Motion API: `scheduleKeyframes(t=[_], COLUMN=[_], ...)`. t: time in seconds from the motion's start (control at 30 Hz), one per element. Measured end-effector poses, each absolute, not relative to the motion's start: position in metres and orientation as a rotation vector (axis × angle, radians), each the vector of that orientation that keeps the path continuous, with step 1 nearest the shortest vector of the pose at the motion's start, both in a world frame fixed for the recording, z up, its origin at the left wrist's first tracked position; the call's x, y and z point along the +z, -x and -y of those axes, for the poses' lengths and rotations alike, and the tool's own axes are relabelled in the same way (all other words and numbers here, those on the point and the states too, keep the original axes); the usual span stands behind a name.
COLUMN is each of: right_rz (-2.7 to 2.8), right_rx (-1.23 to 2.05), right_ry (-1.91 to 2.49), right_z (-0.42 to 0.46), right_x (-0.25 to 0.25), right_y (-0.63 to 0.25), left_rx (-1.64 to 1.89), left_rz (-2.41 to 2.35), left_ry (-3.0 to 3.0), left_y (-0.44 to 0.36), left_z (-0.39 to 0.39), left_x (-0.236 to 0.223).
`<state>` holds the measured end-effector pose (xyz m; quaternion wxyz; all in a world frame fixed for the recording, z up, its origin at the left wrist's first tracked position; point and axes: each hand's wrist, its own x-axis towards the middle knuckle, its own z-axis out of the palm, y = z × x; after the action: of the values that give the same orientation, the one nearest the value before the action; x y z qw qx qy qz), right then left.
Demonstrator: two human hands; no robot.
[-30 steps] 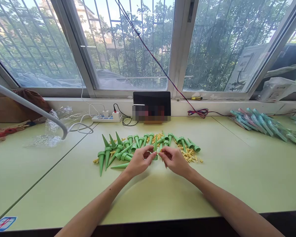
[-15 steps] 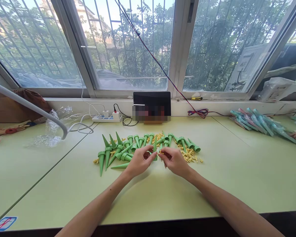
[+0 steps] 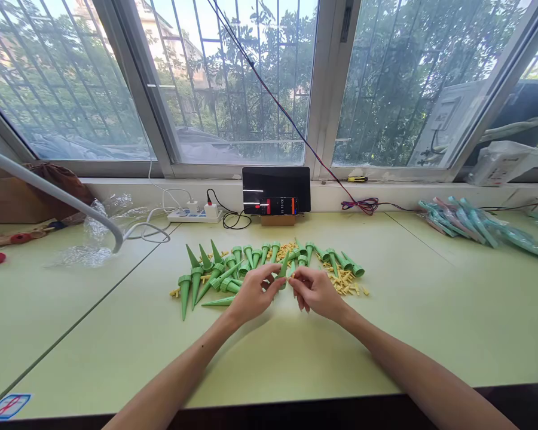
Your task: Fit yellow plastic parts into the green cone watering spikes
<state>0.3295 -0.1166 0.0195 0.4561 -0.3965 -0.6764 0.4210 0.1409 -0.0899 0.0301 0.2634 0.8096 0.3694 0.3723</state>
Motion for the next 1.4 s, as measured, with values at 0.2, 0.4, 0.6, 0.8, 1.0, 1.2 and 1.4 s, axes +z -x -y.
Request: scheduleKeyframes(t=[0.2,0.4,0.6,0.8,1.0,1.2,1.4], right_rz=[1.515,1.415,1.375,1.420,1.463,1.562,1.658], right_rx=[1.281,1.419,1.504,1.481,1.441,1.319,1.161], right_ry=[0.921,0.902,0.920,0.951,0.955,0.960,1.014], right_z=[0.1131,0.1123,0.1126,0.1122,0.1116,0.1139,0.1194], right_x=[0.0221,0.0236,0.0272,0.0273,0.0243,0.0227,0.0270], right_y=[-0.3284,-0.3281,-0.3286,-0.3283,-0.3295,-0.3300,-0.3289], left_rx=[1.015,1.039,1.056,1.059,1.011,0.958,0.920], left_rz=[-0.959,-0.937,-0.911,-0.958,-0.995,-0.979,-0.961], left_ry=[-2.122,-2.145,-2.166,-2.189,-2.144,-2.052,-1.963], left_y=[-0.1412,-0.1411,-0.1418,-0.1417,-0.1417,-0.1416,-0.1416], left_z=[0.0900,0.0898,0.0907,0.0894,0.0904,0.0928,0.0945], left_x=[0.0292,0.0294,0.0306,0.0278,0.0304,0.0338,0.0362])
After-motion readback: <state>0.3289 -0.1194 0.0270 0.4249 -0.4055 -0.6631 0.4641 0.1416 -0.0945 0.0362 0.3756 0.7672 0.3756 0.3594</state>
